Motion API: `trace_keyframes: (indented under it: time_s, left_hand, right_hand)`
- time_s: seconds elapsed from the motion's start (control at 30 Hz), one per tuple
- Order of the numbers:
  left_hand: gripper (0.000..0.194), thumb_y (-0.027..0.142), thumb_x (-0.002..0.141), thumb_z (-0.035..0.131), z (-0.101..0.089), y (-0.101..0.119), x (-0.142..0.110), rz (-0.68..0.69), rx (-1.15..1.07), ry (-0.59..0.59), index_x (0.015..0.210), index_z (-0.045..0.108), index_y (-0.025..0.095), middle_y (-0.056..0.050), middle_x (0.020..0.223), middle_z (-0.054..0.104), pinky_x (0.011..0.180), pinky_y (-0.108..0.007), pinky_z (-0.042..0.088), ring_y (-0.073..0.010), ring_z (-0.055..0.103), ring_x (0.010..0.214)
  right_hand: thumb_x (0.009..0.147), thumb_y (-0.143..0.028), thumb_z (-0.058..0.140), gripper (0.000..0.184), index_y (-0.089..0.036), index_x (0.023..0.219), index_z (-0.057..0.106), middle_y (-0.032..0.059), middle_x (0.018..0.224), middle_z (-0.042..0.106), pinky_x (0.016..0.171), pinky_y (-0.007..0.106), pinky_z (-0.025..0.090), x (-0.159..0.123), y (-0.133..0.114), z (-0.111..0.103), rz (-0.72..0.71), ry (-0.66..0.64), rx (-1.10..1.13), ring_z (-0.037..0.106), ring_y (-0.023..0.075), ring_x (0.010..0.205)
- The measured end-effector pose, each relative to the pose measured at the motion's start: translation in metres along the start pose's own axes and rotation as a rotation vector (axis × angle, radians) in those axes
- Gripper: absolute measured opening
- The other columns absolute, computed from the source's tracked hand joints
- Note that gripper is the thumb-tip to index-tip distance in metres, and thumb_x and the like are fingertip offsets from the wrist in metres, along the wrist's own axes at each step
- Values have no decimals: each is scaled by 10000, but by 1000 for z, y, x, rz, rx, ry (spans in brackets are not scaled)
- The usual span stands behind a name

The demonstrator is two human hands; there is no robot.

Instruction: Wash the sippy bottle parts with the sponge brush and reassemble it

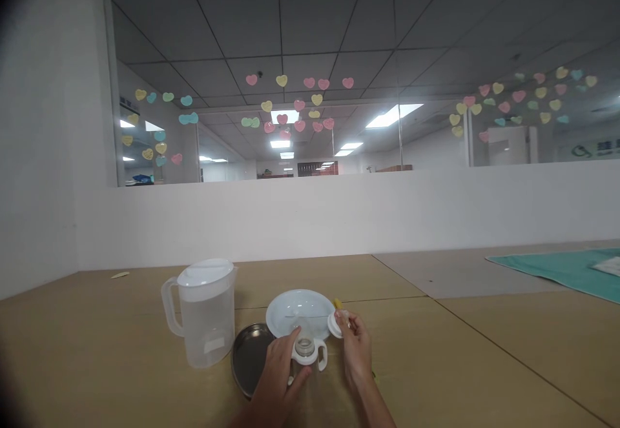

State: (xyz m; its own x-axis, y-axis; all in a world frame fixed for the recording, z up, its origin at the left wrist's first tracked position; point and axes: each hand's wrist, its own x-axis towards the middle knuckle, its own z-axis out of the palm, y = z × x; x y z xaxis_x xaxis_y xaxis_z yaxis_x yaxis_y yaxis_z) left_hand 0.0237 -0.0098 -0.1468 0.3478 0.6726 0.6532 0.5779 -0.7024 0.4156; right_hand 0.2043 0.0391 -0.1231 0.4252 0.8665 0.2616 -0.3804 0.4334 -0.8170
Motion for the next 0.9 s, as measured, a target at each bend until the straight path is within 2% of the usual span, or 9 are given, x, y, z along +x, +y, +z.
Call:
trace_keyframes:
  time_s: [0.17, 0.27, 0.4, 0.5, 0.6, 0.8, 0.9]
  left_hand:
    - [589, 437, 884, 406, 1, 2, -2, -15, -43, 35, 1389, 309, 150, -154, 1300, 492, 1004, -463, 347, -267, 454, 1185]
    - [606, 430, 886, 412, 1, 4, -4, -22, -58, 52, 1402, 272, 147, -153, 1339, 458, 1014, -454, 342, -262, 431, 1214]
    - [602, 423, 892, 403, 2, 3, -5, -26, -61, 46, 1407, 253, 151, -149, 1368, 431, 1035, -451, 321, -256, 410, 1242]
    - [610, 433, 894, 392, 3, 1, -4, -32, -59, 21, 1409, 242, 142, -151, 1381, 414, 1051, -454, 295, -255, 388, 1261]
    - [620, 443, 894, 379, 3, 2, -4, -45, -62, 2, 1412, 233, 134, -153, 1386, 404, 1055, -451, 283, -255, 377, 1266]
    - [678, 448, 891, 388, 3, 5, -6, -96, -102, 14, 1426, 166, 96, -173, 1342, 432, 1029, -420, 314, -247, 415, 1208]
    - [684, 445, 889, 389, 3, 5, -6, -93, -108, 9, 1427, 159, 92, -178, 1332, 436, 1030, -420, 306, -249, 415, 1199]
  right_hand:
    - [506, -290, 822, 275, -200, 696, 645, -27, 751, 653, 685, 164, 513, 0, -3, -2, 160, -31, 269, 597, 99, 744]
    - [540, -239, 804, 223, -202, 690, 644, -31, 730, 644, 581, 157, 515, 4, -3, -5, 249, -30, 393, 582, 89, 674]
    - [583, -228, 777, 169, -196, 652, 626, -32, 683, 616, 417, 165, 444, 9, -2, -7, 298, -62, 485, 510, 75, 546]
    - [593, -252, 774, 182, -194, 635, 607, -30, 657, 592, 402, 177, 420, 8, -3, -7, 298, -119, 475, 465, 70, 514]
    - [603, -305, 765, 204, -203, 669, 600, -23, 685, 594, 419, 198, 416, 3, -8, -4, 236, -148, 408, 475, 86, 539]
    - [602, -464, 724, 315, -212, 675, 550, -21, 649, 575, 414, 227, 398, -9, -17, 2, 140, -143, 174, 461, 99, 493]
    - [631, -543, 667, 362, -207, 690, 546, -12, 629, 583, 477, 237, 445, -13, -21, 4, 120, -129, 82, 520, 122, 539]
